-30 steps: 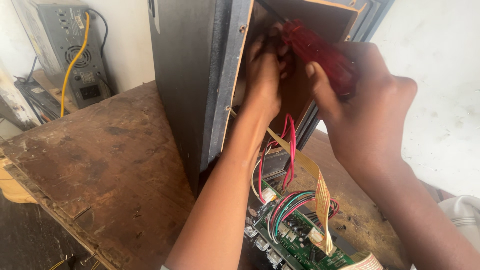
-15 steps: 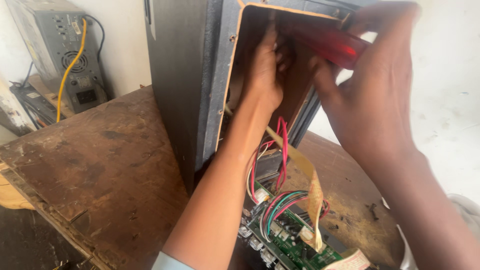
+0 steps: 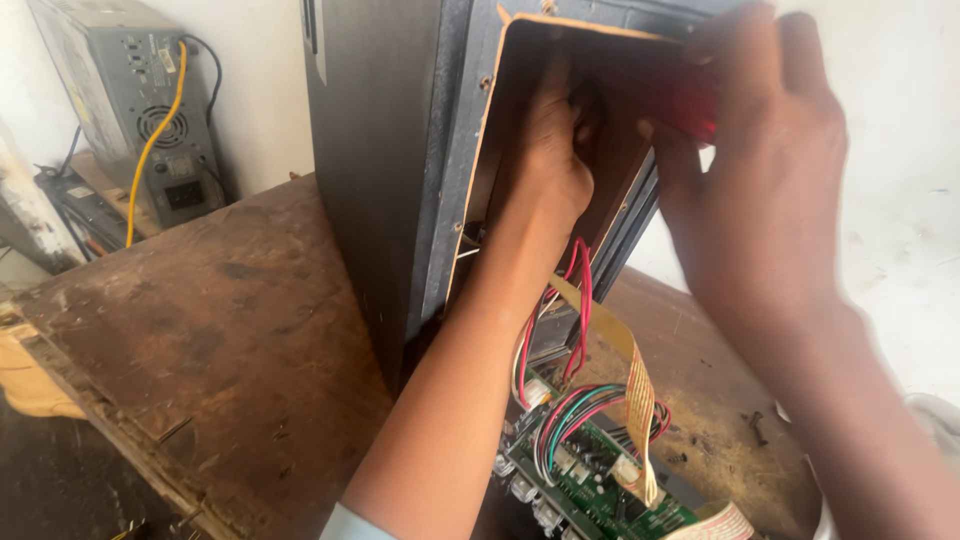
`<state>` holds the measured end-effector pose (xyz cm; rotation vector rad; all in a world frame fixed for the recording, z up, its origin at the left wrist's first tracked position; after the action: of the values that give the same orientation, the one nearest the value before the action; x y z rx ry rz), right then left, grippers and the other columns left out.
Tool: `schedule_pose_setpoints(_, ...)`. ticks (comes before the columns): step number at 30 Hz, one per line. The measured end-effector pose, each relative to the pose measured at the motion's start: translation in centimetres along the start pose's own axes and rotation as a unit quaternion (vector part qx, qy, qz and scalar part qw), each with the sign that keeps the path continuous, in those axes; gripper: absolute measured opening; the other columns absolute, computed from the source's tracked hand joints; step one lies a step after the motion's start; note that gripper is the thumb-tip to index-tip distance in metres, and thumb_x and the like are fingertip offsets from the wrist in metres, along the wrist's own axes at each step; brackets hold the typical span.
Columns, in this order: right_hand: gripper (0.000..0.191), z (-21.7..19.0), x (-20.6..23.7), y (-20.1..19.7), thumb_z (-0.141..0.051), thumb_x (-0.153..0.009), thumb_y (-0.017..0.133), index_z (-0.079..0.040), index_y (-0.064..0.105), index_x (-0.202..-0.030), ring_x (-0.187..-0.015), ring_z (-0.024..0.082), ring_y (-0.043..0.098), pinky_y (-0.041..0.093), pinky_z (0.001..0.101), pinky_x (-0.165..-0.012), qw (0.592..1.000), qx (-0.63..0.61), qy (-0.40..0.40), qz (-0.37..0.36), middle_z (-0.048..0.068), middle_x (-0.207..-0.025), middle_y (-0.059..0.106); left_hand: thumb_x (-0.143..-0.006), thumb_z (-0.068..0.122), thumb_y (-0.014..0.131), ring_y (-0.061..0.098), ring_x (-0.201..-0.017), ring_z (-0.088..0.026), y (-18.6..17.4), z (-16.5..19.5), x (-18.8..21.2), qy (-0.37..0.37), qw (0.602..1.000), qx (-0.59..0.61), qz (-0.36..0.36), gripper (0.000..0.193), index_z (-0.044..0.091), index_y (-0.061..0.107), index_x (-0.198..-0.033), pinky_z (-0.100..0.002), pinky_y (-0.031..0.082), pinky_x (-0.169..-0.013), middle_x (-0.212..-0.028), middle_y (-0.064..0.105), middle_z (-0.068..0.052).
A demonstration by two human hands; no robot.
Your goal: The person removes a speaker from a wooden enclosure, places it on the table, and then uses a screwdriver to tighten screws inside the enclosure. The person handles the speaker, circuit board, and screws during the process.
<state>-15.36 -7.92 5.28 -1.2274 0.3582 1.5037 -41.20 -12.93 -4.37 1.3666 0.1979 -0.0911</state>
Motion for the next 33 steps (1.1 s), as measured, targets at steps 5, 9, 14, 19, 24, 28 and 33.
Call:
schedule_pose_setpoints(5,0.028,0.7,0.0,1.1,0.002,-0.102,0.082,-0.001,0.055,-0.111,-0.074,0.041,0.072,0.057,0.0463,-0.069,0.999,0.007,0.045,-0.025,0.023,-0.092,0.072,-0.093,0.049,0.072,0.033,-0.053,-0.008,0.5,0.4,0.7,0.010,0.992,0.007,-0.127,0.038,0.020,0.055,-0.076,-0.025,0.027,-0.049,-0.060,0.040,0.008)
schedule_pose_setpoints(9,0.040,0.5,0.2,0.4,-0.001,-0.096,0.079,0.012,0.046,-0.113,-0.092,0.045,0.069,0.056,0.0457,-0.075,0.996,-0.086,0.003,0.004,0.026,-0.106,0.068,-0.090,0.052,0.072,0.032,-0.053,-0.008,0.7,0.8,0.7,0.019,0.993,-0.023,-0.117,0.037,0.019,0.060,-0.078,-0.025,0.026,-0.050,-0.061,0.040,0.009)
schedule_pose_setpoints(14,0.026,0.1,0.3,0.5,0.004,-0.098,0.077,0.005,0.052,-0.106,-0.077,0.042,0.072,0.054,0.0470,-0.066,0.998,-0.046,0.030,-0.033,0.024,-0.092,0.071,-0.093,0.051,0.073,0.034,-0.055,-0.008,1.2,1.0,0.8,0.009,0.992,0.004,-0.122,0.040,0.021,0.053,-0.075,-0.026,0.027,-0.049,-0.063,0.041,0.008)
schedule_pose_setpoints(19,0.033,0.7,0.0,0.8,0.002,-0.106,0.068,0.010,0.039,-0.119,-0.093,0.042,0.068,0.057,0.0442,-0.081,0.990,-0.131,0.036,-0.023,0.023,-0.108,0.068,-0.093,0.049,0.068,0.036,-0.058,-0.008,1.0,1.1,1.3,0.012,0.997,-0.026,-0.077,0.033,0.021,0.059,-0.080,-0.024,0.032,-0.053,-0.066,0.044,0.008)
schedule_pose_setpoints(24,0.037,0.7,0.7,0.1,0.010,-0.095,0.075,0.008,0.045,-0.117,-0.095,0.048,0.066,0.054,0.0486,-0.077,0.999,-0.001,-0.047,0.019,0.034,-0.110,0.061,-0.099,0.042,0.067,0.038,-0.063,-0.008,1.2,1.2,1.4,0.028,0.998,-0.004,-0.058,0.028,0.019,0.059,-0.085,-0.025,0.037,-0.059,-0.071,0.044,0.009)
schedule_pose_setpoints(28,0.028,1.6,0.7,1.7,-0.001,-0.108,0.074,0.002,0.047,-0.111,-0.082,0.042,0.069,0.054,0.0469,-0.068,0.998,-0.019,0.056,-0.009,0.024,-0.097,0.068,-0.098,0.047,0.063,0.035,-0.060,-0.008,1.2,1.0,1.2,0.030,0.995,0.000,-0.098,0.033,0.017,0.062,-0.086,-0.024,0.033,-0.055,-0.070,0.041,0.007)
schedule_pose_setpoints(33,0.042,1.4,1.2,1.3,0.002,-0.099,0.076,0.014,0.040,-0.117,-0.092,0.044,0.070,0.057,0.0453,-0.075,0.997,-0.074,-0.015,0.006,0.027,-0.108,0.070,-0.101,0.045,0.066,0.037,-0.064,-0.011,1.0,0.7,1.0,0.020,0.993,0.041,-0.112,0.035,0.017,0.052,-0.084,-0.026,0.036,-0.058,-0.073,0.038,0.005)
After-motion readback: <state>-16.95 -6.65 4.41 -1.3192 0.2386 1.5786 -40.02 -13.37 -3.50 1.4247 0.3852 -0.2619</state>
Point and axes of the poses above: each hand's wrist, its own x-axis away from the middle knuckle, its own y-axis out of the palm, z = x × y, the point moved 4 cm from there along -x, towards the middle knuckle
